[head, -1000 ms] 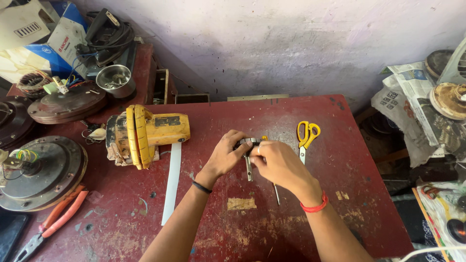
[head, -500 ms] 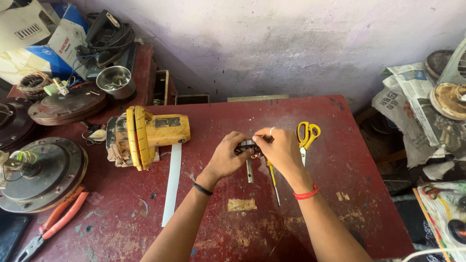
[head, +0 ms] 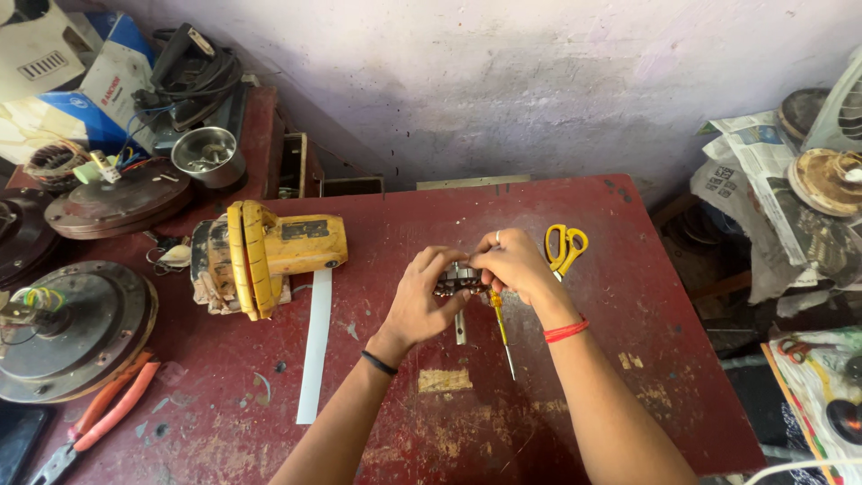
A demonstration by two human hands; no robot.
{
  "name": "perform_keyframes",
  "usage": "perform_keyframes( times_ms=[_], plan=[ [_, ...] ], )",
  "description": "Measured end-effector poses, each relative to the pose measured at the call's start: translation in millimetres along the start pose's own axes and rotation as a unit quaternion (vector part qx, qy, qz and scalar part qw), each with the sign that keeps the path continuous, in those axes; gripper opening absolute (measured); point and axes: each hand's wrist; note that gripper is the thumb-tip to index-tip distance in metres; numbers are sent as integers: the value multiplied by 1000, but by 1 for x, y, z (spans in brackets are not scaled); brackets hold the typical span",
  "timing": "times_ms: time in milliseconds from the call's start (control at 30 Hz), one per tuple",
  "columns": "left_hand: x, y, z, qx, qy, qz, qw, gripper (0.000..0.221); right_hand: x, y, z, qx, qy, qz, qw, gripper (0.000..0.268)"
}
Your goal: The person uses a yellow-handled screwdriver to adjust and tighten copper windings on a circular motor rotor placed on a red workbench. They repeatedly rotate the rotor and apply pressure with the screwdriver to secure the windings in place.
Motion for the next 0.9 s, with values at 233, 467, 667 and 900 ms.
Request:
perform_keyframes(
  times_ms=[233,467,667,900],
  plan=[
    [8,0,-10,-20,13,26,999,30,-6,-21,5,-9,75,-22,997,19],
    [3,0,-15,-62,-13,49,997,29,2,-61,7,-17,-129,90,987,17],
    [2,0,-7,-60,-56,57,995,36,26,-70,11,-93,-107,158,977,16],
    [0,2,-8,-79,-41,59,994,32,41,-67,-6,-60,-56,192,978,13]
  ],
)
Point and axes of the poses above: each hand's wrist, its own y-axis towards the middle knuckle, its own x-axis out of the palm, z = x × y, and after that the axes turned 13 degrees about -y, right-handed
